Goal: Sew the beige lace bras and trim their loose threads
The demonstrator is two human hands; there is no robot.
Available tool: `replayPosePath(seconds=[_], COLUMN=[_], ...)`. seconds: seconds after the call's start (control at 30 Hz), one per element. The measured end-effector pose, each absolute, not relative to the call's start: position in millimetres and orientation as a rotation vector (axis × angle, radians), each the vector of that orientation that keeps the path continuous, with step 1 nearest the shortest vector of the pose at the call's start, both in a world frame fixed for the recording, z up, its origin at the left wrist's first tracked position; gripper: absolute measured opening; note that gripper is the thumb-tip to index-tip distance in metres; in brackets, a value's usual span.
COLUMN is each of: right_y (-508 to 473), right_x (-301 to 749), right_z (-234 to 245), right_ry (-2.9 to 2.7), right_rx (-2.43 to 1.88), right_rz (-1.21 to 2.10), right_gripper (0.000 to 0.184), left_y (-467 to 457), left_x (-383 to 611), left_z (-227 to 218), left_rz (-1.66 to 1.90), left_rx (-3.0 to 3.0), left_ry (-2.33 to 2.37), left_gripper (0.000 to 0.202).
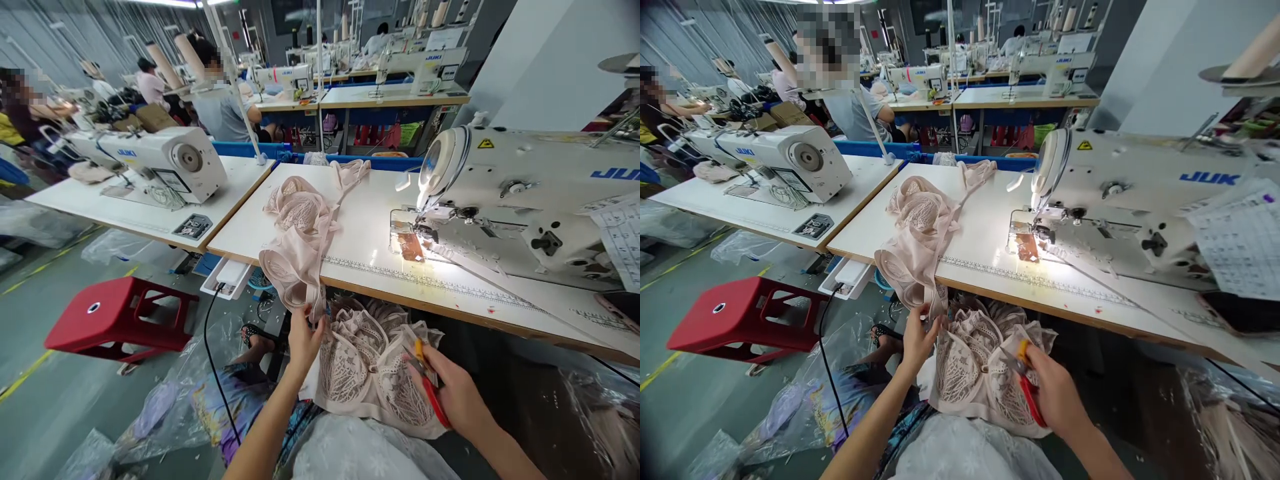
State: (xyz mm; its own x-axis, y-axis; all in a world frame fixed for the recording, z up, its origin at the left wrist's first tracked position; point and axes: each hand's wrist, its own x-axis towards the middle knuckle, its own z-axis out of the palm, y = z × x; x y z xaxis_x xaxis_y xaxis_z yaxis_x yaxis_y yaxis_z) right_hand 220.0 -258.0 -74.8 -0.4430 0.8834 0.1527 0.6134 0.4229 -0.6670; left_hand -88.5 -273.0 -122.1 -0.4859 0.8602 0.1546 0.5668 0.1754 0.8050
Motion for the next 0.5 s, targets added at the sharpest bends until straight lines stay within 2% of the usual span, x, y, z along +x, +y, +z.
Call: replayPosePath(seconds=[0.07,0.23,0.37,0.43,0.5], right_y=[-221,-129,-81,-69,-66], right_x=[180,76,21,10,8], right_z=[-52,-18,-10,-8,-6], right_ry=[-2.231,-2.32,-2.41,-2.421,-2.407], right_rx=[-1.075,-0.696,-0.583,-0.561,-0.554], right_rz=[0.776,0.756,0.74,0.751,0.77], right_gripper=[0.024,0.035,0.021,0.011,0.008], left_y=[-259,-287,-322,-331,-337], left_x=[-82,-80,-91,-103,-118], left_z=[-121,-91,-50,-33,-18], left_rz=[1.26,1.364,1.564,1.735,1.909], left_rx=[1.349,1.404,1.256,1.032,0.762], left_ry=[2.111,2.038,1.927,1.882,1.795], left_gripper=[0.029,0.04,0.035,0.035,0.036])
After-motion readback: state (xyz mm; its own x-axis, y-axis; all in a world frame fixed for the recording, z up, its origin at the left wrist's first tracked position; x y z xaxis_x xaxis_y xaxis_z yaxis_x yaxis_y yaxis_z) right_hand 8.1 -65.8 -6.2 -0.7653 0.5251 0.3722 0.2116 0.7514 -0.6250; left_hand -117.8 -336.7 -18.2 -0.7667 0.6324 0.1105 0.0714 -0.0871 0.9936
